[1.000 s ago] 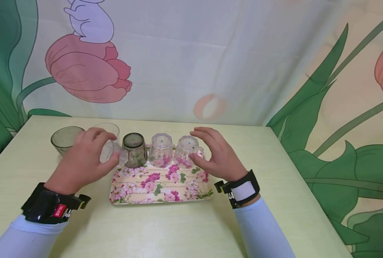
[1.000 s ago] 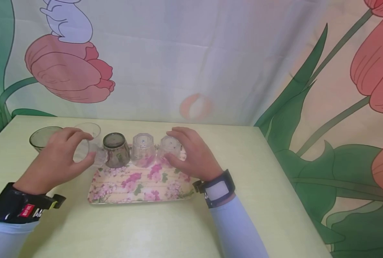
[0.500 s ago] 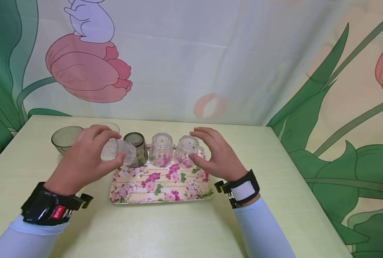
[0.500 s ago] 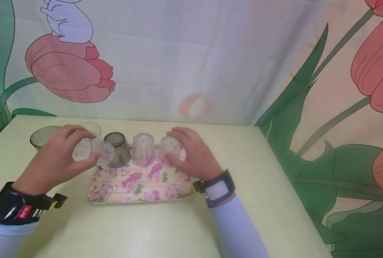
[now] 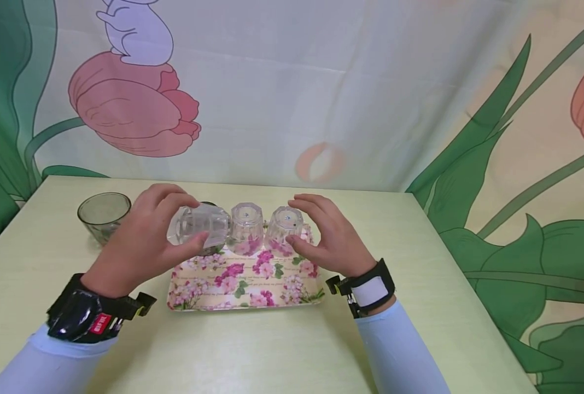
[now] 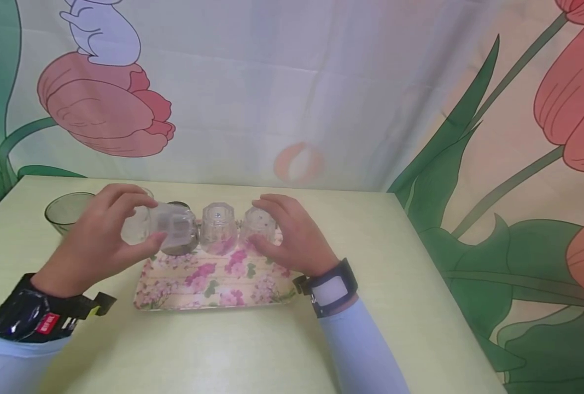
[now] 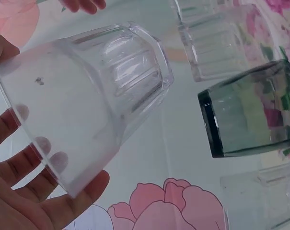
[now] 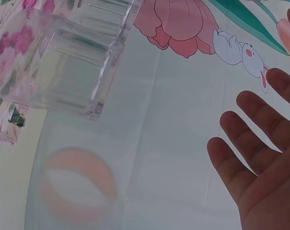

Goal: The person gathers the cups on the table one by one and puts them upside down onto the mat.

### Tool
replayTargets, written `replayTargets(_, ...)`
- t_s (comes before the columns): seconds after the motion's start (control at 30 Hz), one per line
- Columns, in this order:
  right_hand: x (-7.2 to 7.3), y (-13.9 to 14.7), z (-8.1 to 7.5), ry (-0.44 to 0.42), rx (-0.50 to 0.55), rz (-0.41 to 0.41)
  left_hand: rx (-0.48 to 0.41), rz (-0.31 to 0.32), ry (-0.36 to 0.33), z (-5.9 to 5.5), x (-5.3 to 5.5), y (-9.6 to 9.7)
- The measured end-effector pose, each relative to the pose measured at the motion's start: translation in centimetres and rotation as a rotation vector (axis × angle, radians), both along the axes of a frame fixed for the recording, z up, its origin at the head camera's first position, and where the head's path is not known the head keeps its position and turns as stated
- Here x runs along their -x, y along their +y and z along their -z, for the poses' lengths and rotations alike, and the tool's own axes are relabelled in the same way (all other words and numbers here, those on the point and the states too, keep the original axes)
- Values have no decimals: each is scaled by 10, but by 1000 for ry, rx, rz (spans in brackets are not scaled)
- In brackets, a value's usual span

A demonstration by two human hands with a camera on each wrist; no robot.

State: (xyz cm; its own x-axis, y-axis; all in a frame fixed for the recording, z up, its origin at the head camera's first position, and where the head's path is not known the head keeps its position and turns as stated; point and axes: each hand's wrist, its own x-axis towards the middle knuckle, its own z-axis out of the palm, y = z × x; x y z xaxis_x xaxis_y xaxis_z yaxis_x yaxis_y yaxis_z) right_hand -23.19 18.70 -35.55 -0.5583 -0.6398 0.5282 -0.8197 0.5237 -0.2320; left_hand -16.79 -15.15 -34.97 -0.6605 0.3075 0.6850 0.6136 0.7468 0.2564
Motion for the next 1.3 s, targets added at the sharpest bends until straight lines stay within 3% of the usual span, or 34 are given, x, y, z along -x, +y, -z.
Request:
replayTargets(0.57,-1,-3,2,12,-13,-27,-67,143,77,-9,4,33)
replayTargets(0.83,-2,-8,3,51,13,-90,-102,206,110,-13,4,49)
replayTargets(1.3,-9,-19,2,70,50,-169,-114,248,98,-16,-3,64)
